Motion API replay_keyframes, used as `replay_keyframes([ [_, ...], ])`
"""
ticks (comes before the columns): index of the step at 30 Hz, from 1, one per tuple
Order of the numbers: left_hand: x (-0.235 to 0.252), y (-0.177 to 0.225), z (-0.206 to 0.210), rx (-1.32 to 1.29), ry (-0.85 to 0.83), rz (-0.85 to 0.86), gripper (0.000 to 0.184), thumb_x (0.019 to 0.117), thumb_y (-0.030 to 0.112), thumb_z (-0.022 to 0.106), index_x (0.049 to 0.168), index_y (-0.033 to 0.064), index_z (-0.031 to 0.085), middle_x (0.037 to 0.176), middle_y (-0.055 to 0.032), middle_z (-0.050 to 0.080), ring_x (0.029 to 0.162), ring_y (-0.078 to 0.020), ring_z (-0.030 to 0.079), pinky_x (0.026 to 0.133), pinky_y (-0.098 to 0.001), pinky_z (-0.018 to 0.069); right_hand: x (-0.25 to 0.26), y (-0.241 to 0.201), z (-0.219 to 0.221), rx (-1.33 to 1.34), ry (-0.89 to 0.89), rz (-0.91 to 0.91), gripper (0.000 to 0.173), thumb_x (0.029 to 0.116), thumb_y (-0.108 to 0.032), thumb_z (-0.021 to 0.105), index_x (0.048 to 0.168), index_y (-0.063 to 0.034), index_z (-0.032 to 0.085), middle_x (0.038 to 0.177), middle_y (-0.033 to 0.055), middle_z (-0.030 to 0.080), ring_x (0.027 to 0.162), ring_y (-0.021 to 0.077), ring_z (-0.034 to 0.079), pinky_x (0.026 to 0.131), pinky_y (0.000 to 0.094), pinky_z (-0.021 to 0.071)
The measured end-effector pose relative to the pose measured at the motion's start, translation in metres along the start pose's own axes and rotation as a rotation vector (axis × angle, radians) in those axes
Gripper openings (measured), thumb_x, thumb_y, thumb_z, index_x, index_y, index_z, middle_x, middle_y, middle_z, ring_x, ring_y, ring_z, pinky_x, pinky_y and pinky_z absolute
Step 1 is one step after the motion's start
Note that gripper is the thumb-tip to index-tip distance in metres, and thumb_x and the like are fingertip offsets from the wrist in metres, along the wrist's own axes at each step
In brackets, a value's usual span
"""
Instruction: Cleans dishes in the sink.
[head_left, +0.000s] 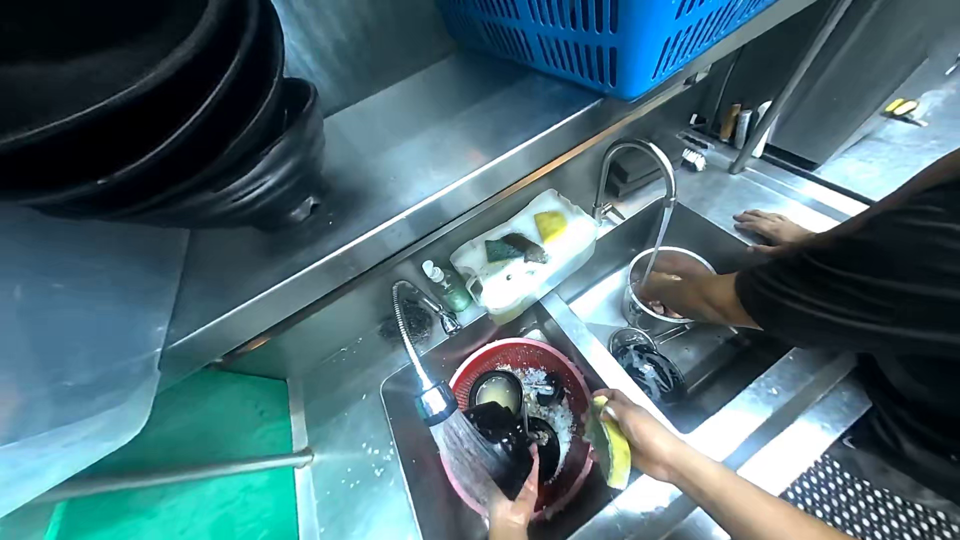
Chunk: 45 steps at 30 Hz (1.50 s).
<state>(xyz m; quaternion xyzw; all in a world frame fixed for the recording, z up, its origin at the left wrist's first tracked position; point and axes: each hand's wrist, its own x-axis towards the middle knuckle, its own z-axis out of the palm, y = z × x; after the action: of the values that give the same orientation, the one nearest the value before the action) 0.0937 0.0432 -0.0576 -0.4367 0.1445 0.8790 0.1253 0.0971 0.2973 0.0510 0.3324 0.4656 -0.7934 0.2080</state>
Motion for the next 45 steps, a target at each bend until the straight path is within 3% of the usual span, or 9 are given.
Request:
replay_keyframes([
  [6, -0.022, -0.028, 0.04, 0.329, 0.017, -0.124, 0.039, 0.1109, 0.033, 0.029, 0.111, 0.0067, 0.057, 0.091, -0.0102, 0.068, 0.077, -0.0198, 0.068, 0.069, -0.0332, 0.0594, -0.017, 0.03, 0.035, -1.129, -0.026, -0.826, 0.049, 0.1003, -0.032, 0.063, 0.136, 0.0, 0.056, 0.141, 0.0191, 0.059, 0.129, 0.027, 0.061, 0.109, 0.0417, 0.0507],
  [11, -0.055, -0.038, 0.045, 0.355, -0.057, -0.235, 0.058, 0.1095, 0.044, 0.01, 0.1, 0.0124, 0.057, 0.081, -0.0077, 0.07, 0.074, -0.0215, 0.069, 0.065, -0.0413, 0.0597, 0.017, 0.036, 0.051, -1.492, -0.227, -1.68, 0.027, 0.1056, -0.022, 0.055, 0.128, -0.0228, 0.07, 0.144, 0.0027, 0.063, 0.14, 0.0247, 0.053, 0.118, 0.0449, 0.0429],
  [16, -0.067, -0.017, 0.078, 0.765, -0.176, -0.18, 0.034, 0.1121, 0.024, 0.029, 0.112, 0.0088, 0.059, 0.085, -0.009, 0.07, 0.068, -0.0177, 0.068, 0.055, -0.0321, 0.0578, 0.009, -0.083, 0.114, -1.435, -0.302, -0.771, 0.035, 0.1046, -0.028, 0.05, 0.128, -0.014, 0.071, 0.134, 0.0087, 0.068, 0.132, 0.0278, 0.059, 0.112, 0.0545, 0.0442],
  [19, -0.12, -0.021, 0.109, 1.116, -0.3, 0.066, 0.038, 0.1025, 0.008, 0.047, 0.14, 0.0025, 0.049, 0.107, -0.007, 0.069, 0.091, -0.0086, 0.067, 0.081, -0.03, 0.0582, 0.047, -0.097, 0.097, -1.049, -0.365, -0.296, 0.036, 0.1044, -0.028, 0.053, 0.122, -0.0012, 0.069, 0.12, 0.0201, 0.068, 0.114, 0.0307, 0.063, 0.101, 0.0561, 0.047],
  [23, -0.13, -0.039, 0.124, 0.983, -0.15, 0.195, 0.042, 0.1138, 0.022, 0.021, 0.137, -0.0027, 0.047, 0.118, -0.0135, 0.063, 0.101, -0.0091, 0.062, 0.089, -0.0269, 0.0536, 0.038, -0.04, 0.059, -0.042, -0.154, -0.06, 0.032, 0.1099, -0.025, 0.041, 0.124, -0.0058, 0.063, 0.106, 0.008, 0.07, 0.095, 0.0148, 0.068, 0.084, 0.0357, 0.0577],
  [29, -0.076, -0.07, 0.088, 0.836, -0.199, 0.274, 0.043, 0.1124, 0.019, 0.021, 0.146, -0.0039, 0.037, 0.13, -0.0189, 0.055, 0.112, -0.0149, 0.056, 0.096, -0.031, 0.0493, 0.011, 0.004, 0.064, 0.392, 0.113, 0.023, 0.044, 0.1101, -0.039, 0.036, 0.124, -0.0073, 0.063, 0.106, 0.0143, 0.071, 0.096, 0.0267, 0.07, 0.082, 0.0494, 0.0586],
  [33, -0.015, -0.073, 0.12, 0.836, 0.005, 0.542, 0.035, 0.1056, 0.02, 0.057, 0.132, -0.0018, 0.053, 0.105, -0.0198, 0.068, 0.09, -0.0261, 0.069, 0.079, -0.046, 0.0595, -0.017, -0.01, 0.085, 0.014, 0.295, -0.336, 0.037, 0.1106, -0.024, 0.041, 0.138, -0.0043, 0.057, 0.108, 0.0145, 0.068, 0.089, 0.0221, 0.068, 0.076, 0.0414, 0.0587],
  [37, -0.005, -0.058, 0.12, 0.976, -0.063, 0.498, 0.041, 0.1018, 0.016, 0.064, 0.136, -0.001, 0.049, 0.113, -0.0207, 0.067, 0.093, -0.0269, 0.069, 0.08, -0.0457, 0.0591, -0.026, -0.065, 0.082, -0.625, 0.194, -0.703, 0.036, 0.1037, -0.014, 0.049, 0.135, -0.0033, 0.064, 0.13, 0.014, 0.068, 0.12, 0.0173, 0.065, 0.107, 0.0369, 0.0511],
  [45, -0.071, -0.052, 0.084, 0.595, -0.173, 0.081, 0.044, 0.1139, 0.032, 0.019, 0.135, 0.0037, 0.045, 0.114, -0.0145, 0.061, 0.099, -0.0207, 0.061, 0.082, -0.0409, 0.0563, 0.009, -0.028, 0.053, -0.358, 0.183, -0.451, 0.038, 0.1076, -0.02, 0.046, 0.139, -0.0032, 0.058, 0.128, 0.017, 0.066, 0.114, 0.0234, 0.067, 0.1, 0.0452, 0.0549],
])
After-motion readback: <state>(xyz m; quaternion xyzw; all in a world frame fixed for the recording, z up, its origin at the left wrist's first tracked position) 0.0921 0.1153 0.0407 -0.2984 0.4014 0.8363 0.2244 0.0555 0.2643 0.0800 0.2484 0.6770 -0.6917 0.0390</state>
